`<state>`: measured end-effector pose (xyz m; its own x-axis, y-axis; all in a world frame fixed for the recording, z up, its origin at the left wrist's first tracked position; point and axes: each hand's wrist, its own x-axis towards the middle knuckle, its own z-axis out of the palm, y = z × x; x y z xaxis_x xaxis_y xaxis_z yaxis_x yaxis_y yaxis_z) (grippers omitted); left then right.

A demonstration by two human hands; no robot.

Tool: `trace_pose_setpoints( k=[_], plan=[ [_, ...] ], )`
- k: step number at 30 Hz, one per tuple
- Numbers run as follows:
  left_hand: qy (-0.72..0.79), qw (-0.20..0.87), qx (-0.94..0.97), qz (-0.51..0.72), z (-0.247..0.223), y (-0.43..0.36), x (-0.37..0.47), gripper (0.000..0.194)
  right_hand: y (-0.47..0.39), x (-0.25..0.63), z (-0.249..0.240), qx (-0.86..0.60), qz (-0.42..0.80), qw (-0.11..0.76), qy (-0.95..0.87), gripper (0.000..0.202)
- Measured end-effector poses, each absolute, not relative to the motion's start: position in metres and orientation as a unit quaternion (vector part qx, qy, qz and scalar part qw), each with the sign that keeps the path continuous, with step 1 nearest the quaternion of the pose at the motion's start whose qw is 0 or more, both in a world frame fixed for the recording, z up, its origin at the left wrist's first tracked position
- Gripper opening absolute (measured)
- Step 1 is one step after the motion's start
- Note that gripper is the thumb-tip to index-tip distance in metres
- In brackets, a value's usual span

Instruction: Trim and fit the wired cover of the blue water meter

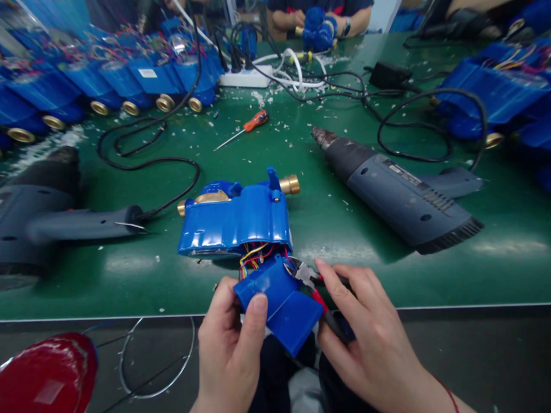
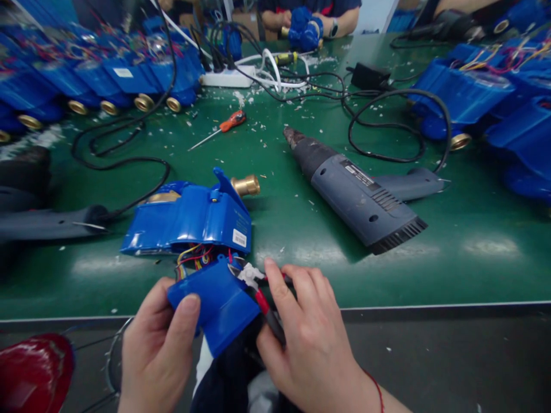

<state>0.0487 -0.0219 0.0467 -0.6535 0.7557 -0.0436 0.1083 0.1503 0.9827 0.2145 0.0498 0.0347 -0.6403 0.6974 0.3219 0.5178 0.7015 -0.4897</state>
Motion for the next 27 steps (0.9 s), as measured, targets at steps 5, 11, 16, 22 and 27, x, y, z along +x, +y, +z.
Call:
trace_pose_setpoints(
  k=[5, 11, 16, 22, 27],
  plan=[
    [0.693, 0.285, 0.313, 0.583, 0.044, -0.021, 0.05, 0.035, 0.05, 0.21, 0.038, -0.343, 0.166, 0.249, -0.89, 0.051],
    [0.687, 0.284, 0.262, 0.615, 0.045, -0.02, 0.057, 0.038, 0.05, 0.208, 0.041, -0.343, 0.153, 0.259, -0.89, 0.045],
    [0.705, 0.282, 0.258, 0.597, 0.047, -0.02, 0.059, 0.04, 0.051, 0.206, 0.043, -0.354, 0.202, 0.281, -0.869, 0.038],
    [0.712, 0.28, 0.259, 0.589, 0.05, -0.021, 0.057, 0.043, 0.054, 0.212, 0.053, -0.365, 0.262, 0.254, -0.857, 0.047],
    [0.698, 0.343, 0.197, 0.597, 0.056, -0.024, 0.048, 0.042, 0.063, 0.231, 0.057, -0.391, 0.141, 0.24, -0.877, 0.047]
  ],
)
